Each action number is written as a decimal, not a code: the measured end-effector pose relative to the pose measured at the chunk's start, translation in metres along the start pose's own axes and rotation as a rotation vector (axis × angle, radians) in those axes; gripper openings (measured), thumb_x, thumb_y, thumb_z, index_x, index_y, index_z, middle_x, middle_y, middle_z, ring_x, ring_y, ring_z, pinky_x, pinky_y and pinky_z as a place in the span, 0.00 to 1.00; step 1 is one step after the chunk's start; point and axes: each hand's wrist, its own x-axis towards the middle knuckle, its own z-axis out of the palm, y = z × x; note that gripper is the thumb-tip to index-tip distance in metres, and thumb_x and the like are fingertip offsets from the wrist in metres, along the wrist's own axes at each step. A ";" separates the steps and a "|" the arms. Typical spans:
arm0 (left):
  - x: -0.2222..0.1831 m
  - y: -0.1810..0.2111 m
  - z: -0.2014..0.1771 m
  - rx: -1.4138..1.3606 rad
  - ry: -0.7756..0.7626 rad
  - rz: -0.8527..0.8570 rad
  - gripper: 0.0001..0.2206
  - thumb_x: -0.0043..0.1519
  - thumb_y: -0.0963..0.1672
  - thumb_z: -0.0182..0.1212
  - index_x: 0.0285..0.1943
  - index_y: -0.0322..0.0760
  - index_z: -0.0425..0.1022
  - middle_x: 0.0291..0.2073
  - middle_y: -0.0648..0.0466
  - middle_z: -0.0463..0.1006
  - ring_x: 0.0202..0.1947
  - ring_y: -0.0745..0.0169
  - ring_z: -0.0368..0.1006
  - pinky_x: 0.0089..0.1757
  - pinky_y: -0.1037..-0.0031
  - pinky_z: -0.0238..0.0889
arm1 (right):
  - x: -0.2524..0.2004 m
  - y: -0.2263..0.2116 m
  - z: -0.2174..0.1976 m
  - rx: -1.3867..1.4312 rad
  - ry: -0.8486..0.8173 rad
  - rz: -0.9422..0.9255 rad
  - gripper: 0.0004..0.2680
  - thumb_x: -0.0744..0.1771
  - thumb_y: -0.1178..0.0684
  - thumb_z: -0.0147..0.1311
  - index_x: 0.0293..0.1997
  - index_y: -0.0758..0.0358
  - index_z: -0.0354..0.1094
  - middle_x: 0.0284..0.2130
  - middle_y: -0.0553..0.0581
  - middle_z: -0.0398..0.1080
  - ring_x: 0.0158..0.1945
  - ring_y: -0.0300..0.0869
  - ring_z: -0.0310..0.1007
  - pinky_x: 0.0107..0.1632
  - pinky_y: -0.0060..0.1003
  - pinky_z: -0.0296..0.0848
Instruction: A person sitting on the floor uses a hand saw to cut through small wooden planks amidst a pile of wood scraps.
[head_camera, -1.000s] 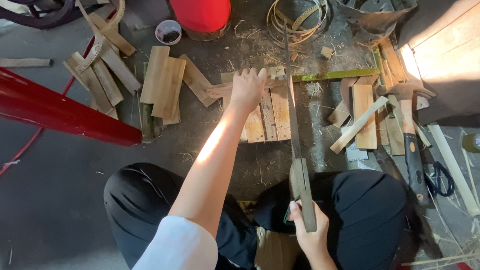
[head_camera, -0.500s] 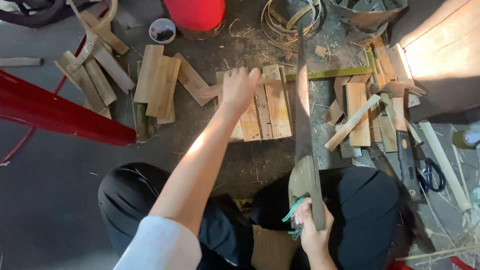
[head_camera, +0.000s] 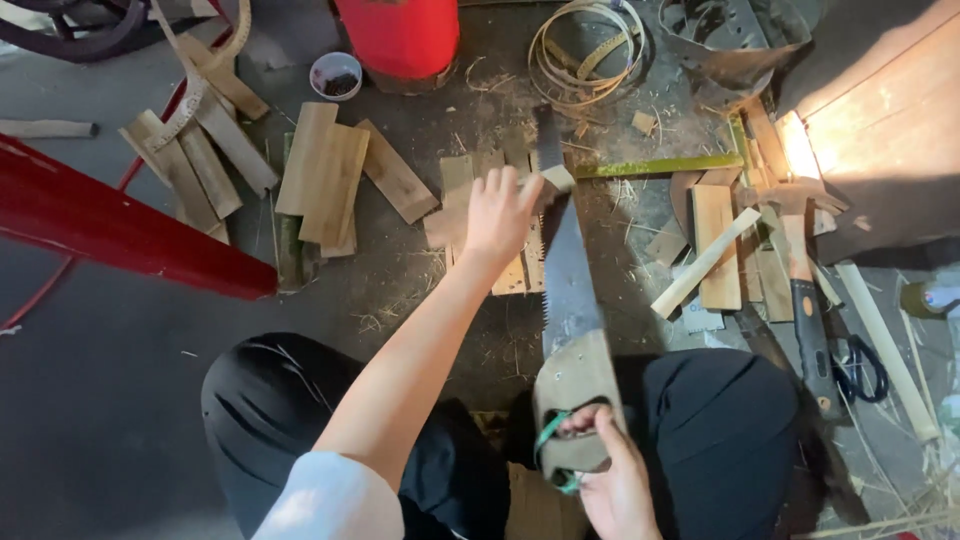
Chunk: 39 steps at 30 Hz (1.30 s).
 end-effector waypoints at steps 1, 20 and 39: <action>-0.004 0.004 -0.001 -0.010 -0.057 0.040 0.15 0.64 0.47 0.60 0.58 0.45 0.65 0.46 0.44 0.67 0.42 0.45 0.63 0.41 0.59 0.60 | -0.004 -0.004 0.007 0.004 0.228 0.218 0.12 0.73 0.48 0.43 0.55 0.67 0.64 0.46 0.65 0.66 0.55 0.56 0.66 0.61 0.47 0.65; 0.017 0.108 -0.104 -0.342 0.022 0.452 0.20 0.65 0.38 0.57 0.68 0.33 0.66 0.74 0.42 0.58 0.77 0.47 0.44 0.73 0.48 0.35 | -0.084 -0.024 0.222 -1.316 -0.848 -1.473 0.25 0.74 0.36 0.21 0.69 0.58 0.63 0.68 0.66 0.61 0.73 0.60 0.63 0.73 0.54 0.60; -0.075 0.184 -0.154 -0.692 0.031 0.223 0.33 0.55 0.66 0.43 0.58 0.47 0.63 0.71 0.50 0.68 0.70 0.41 0.66 0.66 0.47 0.61 | 0.056 -0.127 0.144 -0.546 -0.311 -0.243 0.26 0.63 0.34 0.53 0.70 0.47 0.62 0.65 0.50 0.67 0.66 0.44 0.67 0.57 0.40 0.71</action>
